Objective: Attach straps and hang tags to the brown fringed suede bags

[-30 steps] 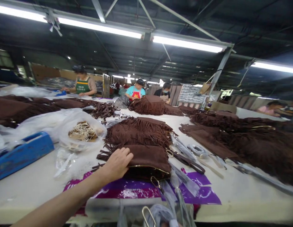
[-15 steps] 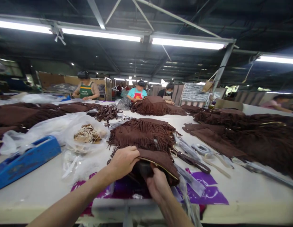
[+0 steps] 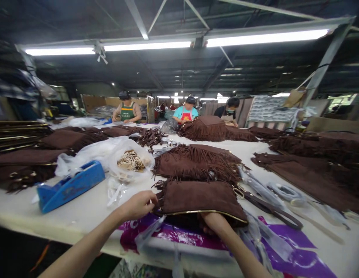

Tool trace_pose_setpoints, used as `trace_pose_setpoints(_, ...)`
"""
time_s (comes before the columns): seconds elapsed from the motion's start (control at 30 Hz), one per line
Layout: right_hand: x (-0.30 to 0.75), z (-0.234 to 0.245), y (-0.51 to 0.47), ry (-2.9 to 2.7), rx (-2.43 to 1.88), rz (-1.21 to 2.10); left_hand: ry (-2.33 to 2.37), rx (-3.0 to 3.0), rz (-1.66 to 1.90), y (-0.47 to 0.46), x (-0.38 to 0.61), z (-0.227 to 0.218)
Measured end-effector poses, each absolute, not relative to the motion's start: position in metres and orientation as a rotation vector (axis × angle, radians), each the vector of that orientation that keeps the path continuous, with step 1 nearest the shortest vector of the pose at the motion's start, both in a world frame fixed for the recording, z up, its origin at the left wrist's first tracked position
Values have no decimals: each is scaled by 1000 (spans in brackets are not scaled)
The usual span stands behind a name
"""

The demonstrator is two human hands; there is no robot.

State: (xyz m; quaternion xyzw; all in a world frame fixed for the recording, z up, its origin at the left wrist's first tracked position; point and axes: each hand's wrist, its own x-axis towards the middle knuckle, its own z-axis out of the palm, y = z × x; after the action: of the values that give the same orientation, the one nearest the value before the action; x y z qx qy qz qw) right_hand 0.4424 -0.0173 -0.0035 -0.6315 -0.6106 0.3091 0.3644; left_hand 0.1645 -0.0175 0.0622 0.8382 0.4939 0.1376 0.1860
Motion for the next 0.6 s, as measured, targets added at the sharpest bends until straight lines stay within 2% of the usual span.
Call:
trace_pose_setpoints(0.23,411,12,-58,-2062,-1703,336,1452,2519,383,-33,183,27)
trace_pose_setpoints(0.4,366,16,-82,-2528,-978,-479,1274,2531,429,-21,180,25)
trace_pose_setpoints(0.6,358,21,-60,-2598,-675,-608,1015,2479,461,-4,171,38)
